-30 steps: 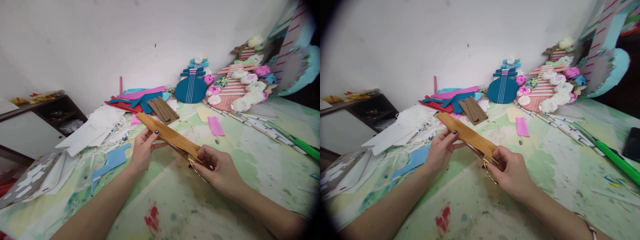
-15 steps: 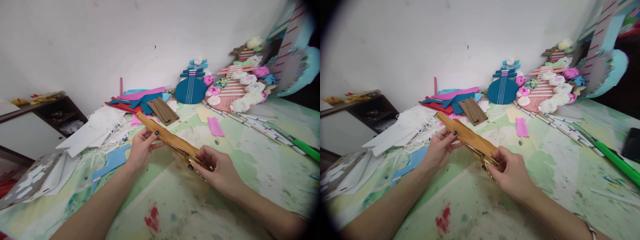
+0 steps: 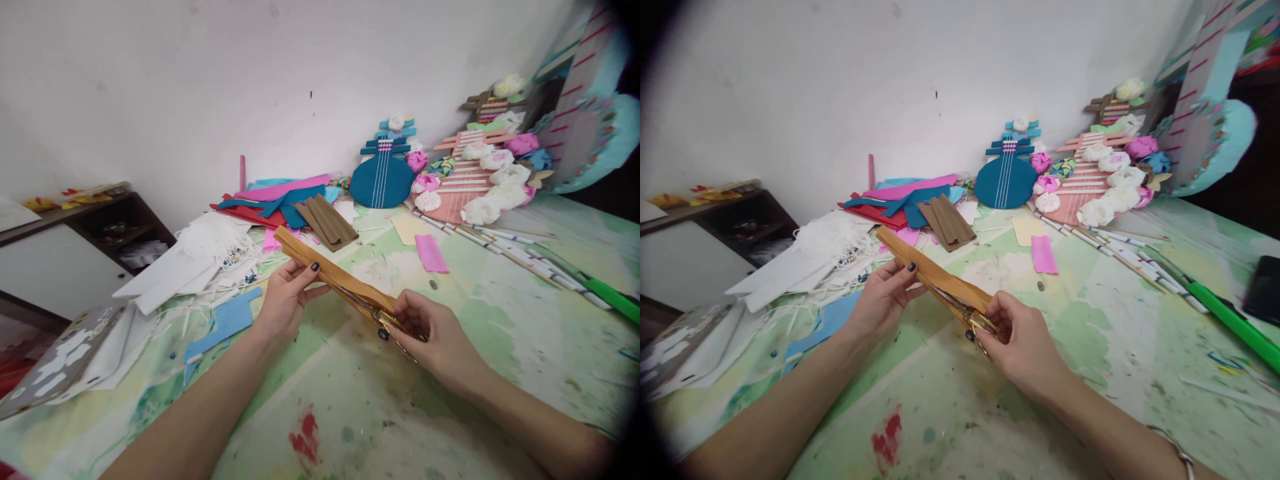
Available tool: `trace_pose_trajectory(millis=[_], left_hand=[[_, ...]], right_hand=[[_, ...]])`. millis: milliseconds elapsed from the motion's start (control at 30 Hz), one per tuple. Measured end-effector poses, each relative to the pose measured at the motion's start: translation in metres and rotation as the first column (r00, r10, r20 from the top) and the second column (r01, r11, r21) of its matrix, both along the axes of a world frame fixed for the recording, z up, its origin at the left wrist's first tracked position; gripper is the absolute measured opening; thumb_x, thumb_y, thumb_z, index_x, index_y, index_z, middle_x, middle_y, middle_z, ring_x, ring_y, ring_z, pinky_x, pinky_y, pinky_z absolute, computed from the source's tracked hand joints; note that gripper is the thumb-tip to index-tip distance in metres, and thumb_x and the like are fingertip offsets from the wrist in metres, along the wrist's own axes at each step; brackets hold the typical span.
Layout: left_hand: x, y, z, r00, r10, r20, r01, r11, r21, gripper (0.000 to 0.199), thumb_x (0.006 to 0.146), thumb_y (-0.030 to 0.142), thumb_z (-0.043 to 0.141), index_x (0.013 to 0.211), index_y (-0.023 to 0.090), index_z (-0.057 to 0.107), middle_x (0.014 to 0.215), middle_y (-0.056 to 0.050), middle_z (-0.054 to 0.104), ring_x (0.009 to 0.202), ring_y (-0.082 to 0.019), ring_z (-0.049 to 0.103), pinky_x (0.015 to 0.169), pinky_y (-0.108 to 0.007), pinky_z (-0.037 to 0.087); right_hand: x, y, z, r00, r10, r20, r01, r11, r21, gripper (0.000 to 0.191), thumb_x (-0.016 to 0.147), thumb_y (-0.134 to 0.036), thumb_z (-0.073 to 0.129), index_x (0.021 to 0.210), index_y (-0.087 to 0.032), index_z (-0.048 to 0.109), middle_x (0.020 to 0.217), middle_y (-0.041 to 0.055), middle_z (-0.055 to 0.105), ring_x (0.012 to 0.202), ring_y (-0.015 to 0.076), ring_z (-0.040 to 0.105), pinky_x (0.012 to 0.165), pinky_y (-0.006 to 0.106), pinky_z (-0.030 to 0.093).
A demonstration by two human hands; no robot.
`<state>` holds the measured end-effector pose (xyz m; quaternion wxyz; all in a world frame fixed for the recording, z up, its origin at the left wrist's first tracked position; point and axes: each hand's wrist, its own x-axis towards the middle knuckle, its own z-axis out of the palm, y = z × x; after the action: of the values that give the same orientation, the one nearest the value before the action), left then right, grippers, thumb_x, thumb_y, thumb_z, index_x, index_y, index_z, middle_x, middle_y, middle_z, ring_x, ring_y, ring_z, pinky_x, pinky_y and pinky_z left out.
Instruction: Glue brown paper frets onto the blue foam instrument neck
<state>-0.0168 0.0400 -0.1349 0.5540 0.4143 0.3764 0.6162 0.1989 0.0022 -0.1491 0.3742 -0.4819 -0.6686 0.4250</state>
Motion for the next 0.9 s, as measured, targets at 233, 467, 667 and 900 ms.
trace_pose_trajectory(millis=[233,467,667,900], left_hand=[[-0.002,0.002,0.001,1.0,0.008,-0.029,-0.008,1.0,-0.004,0.028,0.065,0.028,0.078,0.087,0.015,0.067,0.082,-0.003,0.07,0.071,-0.015,0.066,0.066,-0.029,0.057],[-0.003,0.003,0.0,0.999,-0.028,0.018,0.029,0.998,-0.058,0.024,0.066,0.025,0.077,0.085,0.014,0.067,0.08,-0.001,0.069,0.069,-0.012,0.065,0.062,-0.024,0.056],[-0.001,0.002,0.001,0.995,-0.032,0.095,0.042,0.994,-0.106,0.025,0.064,0.019,0.078,0.085,0.015,0.065,0.082,0.0,0.068,0.065,-0.009,0.064,0.054,-0.017,0.054],[0.001,0.002,0.004,0.991,-0.018,0.134,0.031,0.994,-0.1,0.027,0.066,0.015,0.074,0.091,0.018,0.065,0.087,0.002,0.068,0.064,-0.006,0.062,0.052,-0.013,0.052]], right_hand=[[-0.001,0.001,-0.003,0.999,0.032,-0.021,-0.032,0.999,-0.014,0.025,0.075,-0.035,0.062,0.071,-0.019,0.044,0.065,-0.0019,0.048,0.055,0.0094,0.04,0.048,0.022,0.031],[-0.004,0.002,0.002,0.976,0.044,-0.213,-0.075,0.987,-0.142,0.031,0.068,-0.038,0.07,0.071,-0.017,0.047,0.068,0.0001,0.054,0.059,0.0098,0.048,0.051,0.021,0.035],[-0.002,0.004,0.007,0.931,0.054,-0.362,-0.176,0.933,-0.314,0.036,0.063,-0.041,0.071,0.077,-0.017,0.05,0.058,-0.0012,0.053,0.047,0.0077,0.042,0.043,0.02,0.03],[0.001,0.001,0.005,0.907,0.124,-0.403,-0.268,0.907,-0.324,0.057,0.068,-0.034,0.066,0.121,-0.023,0.047,0.075,0.0033,0.061,0.059,0.0137,0.052,0.043,0.02,0.032]])
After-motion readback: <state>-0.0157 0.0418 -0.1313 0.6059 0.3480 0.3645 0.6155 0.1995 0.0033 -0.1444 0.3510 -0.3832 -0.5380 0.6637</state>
